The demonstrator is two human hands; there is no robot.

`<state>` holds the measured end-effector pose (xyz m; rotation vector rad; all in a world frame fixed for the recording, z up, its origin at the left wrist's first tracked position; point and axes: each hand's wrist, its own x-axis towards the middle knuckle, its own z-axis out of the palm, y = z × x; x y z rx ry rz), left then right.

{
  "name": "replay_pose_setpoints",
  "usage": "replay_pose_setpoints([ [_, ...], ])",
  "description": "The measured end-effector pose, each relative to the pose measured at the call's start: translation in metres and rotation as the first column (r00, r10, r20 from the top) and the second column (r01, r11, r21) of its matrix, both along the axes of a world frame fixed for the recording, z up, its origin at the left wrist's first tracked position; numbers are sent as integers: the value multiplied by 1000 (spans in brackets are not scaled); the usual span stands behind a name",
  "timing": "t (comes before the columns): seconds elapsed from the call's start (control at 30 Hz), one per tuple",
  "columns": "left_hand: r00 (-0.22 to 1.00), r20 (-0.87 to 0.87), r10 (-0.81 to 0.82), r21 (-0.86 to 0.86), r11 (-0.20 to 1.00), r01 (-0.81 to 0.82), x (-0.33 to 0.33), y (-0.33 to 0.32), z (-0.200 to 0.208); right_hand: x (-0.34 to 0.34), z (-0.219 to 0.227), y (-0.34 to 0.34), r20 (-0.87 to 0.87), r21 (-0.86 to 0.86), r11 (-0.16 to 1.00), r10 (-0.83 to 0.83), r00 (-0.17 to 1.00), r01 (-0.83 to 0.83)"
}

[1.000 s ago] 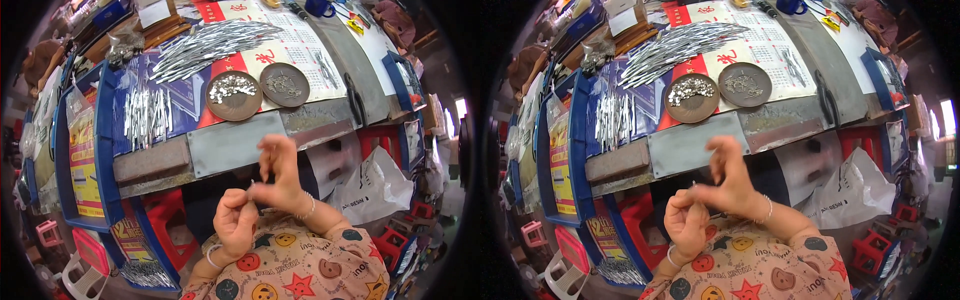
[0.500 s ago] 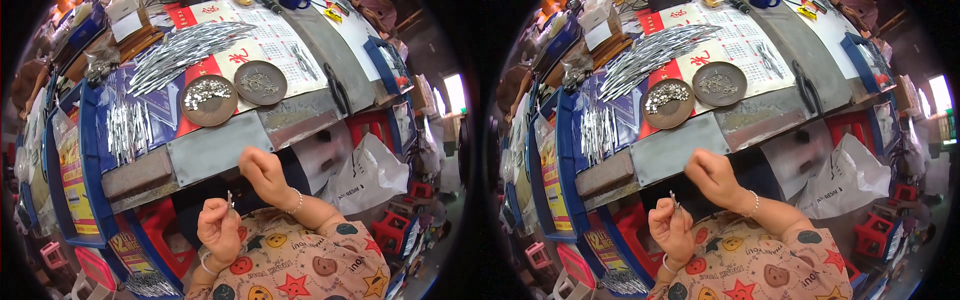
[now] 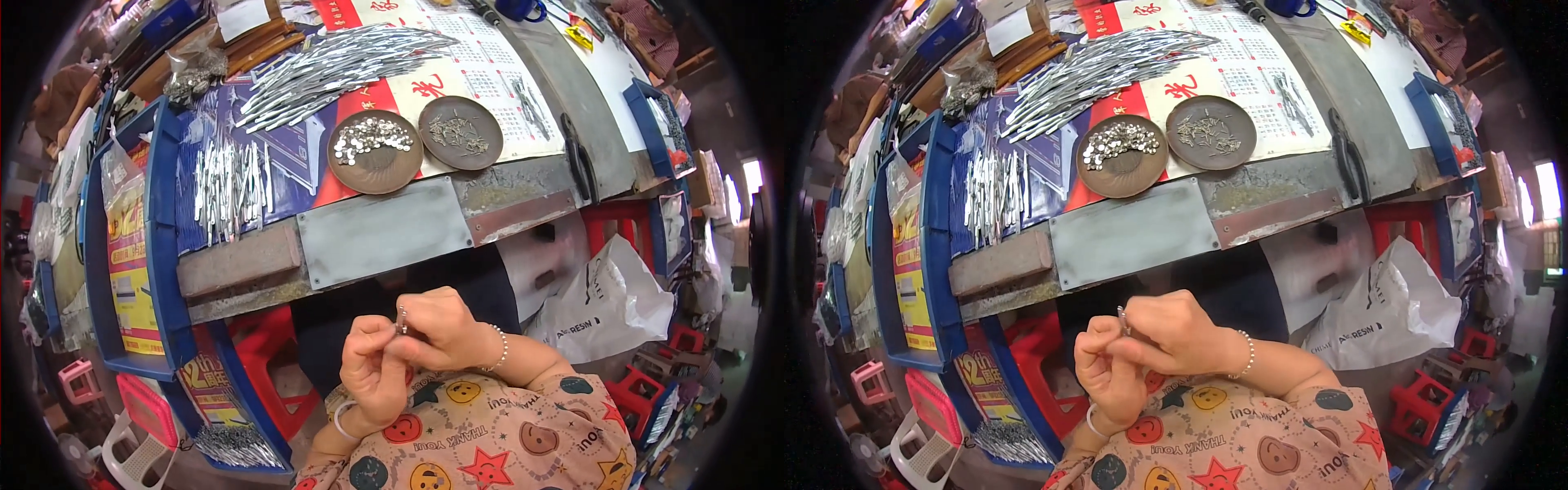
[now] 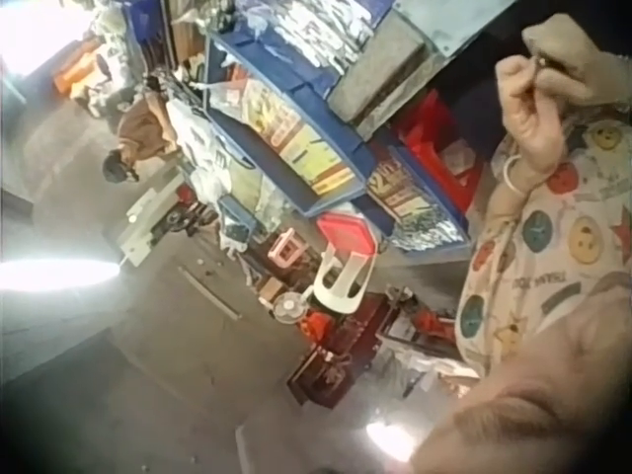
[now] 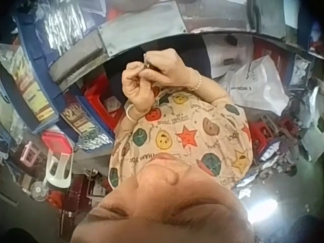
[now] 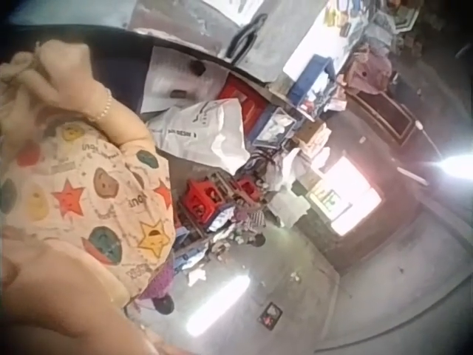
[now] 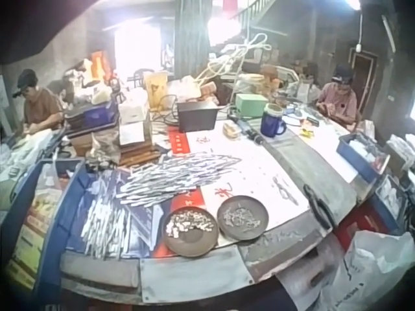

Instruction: Assembling small metal components by hand at a manufacturing workbench.

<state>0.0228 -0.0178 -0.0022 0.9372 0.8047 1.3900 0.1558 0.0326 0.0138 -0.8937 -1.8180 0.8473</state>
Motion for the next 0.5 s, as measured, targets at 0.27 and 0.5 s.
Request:
replay_pose_setpoints([
  [0.27, 711, 679, -184, -470, 635, 613, -19, 22, 20, 24, -4, 19, -273, -412, 883, 113, 955, -223],
  [0.5, 538, 833, -129, -416, 496, 762, -23, 32, 4, 28, -1, 25, -66, -312, 929, 188, 980, -199],
])
